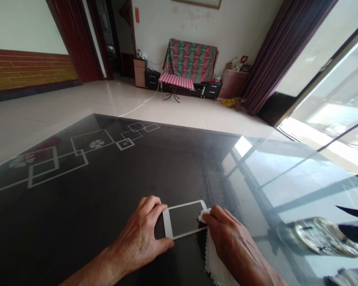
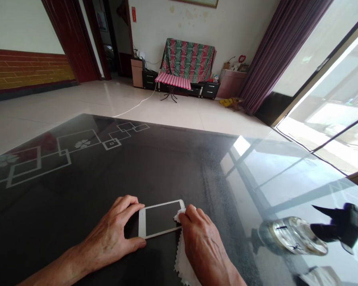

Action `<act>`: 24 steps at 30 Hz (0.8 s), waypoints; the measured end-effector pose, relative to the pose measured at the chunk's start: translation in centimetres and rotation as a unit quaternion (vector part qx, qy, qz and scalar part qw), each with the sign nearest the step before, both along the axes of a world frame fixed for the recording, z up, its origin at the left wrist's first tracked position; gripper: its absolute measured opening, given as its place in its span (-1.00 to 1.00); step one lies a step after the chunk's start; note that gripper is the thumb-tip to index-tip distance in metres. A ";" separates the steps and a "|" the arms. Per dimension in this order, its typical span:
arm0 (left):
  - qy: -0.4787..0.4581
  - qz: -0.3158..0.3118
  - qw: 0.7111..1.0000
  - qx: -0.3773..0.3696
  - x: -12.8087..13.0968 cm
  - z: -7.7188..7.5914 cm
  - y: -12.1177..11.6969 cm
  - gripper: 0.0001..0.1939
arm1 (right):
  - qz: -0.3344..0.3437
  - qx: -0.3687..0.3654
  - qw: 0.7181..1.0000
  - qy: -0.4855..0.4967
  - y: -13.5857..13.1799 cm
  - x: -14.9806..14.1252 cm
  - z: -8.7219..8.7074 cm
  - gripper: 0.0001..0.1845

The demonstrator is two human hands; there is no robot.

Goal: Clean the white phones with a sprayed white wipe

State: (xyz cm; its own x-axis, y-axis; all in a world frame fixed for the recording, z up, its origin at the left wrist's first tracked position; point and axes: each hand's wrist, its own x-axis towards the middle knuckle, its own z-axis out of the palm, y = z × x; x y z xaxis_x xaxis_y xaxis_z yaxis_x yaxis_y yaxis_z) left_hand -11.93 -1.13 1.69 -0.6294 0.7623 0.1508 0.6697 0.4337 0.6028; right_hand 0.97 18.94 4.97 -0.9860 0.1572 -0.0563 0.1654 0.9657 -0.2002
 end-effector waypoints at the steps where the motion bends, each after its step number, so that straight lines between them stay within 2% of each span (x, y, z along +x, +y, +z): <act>1: -0.004 -0.001 1.000 0.000 0.0 0.0 0.0 -0.48 | 0.004 0.001 1.000 0.000 0.1 -0.3 0.1 -0.69; 10: -0.021 -0.011 1.000 0.000 -0.1 0.6 0.4 -0.50 | 0.023 0.017 1.000 0.002 0.8 -3.4 0.4 -0.71; 18: -0.021 -0.015 1.000 -0.008 -0.2 0.8 0.5 -0.51 | -0.003 0.002 1.000 0.006 1.1 -1.4 -0.1 -0.69; 24: -0.021 -0.016 1.000 -0.012 -0.2 1.0 0.5 -0.54 | -0.019 0.012 1.000 0.021 0.4 -2.5 -0.6 -0.69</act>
State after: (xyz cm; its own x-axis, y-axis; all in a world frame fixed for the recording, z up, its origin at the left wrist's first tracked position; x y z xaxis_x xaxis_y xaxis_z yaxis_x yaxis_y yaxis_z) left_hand -12.13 -0.59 2.68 -0.6099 0.7854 0.1060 0.6574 0.4267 0.6212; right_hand -1.58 19.39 4.40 -0.9808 0.1946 -0.0109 0.1933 0.9636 -0.1846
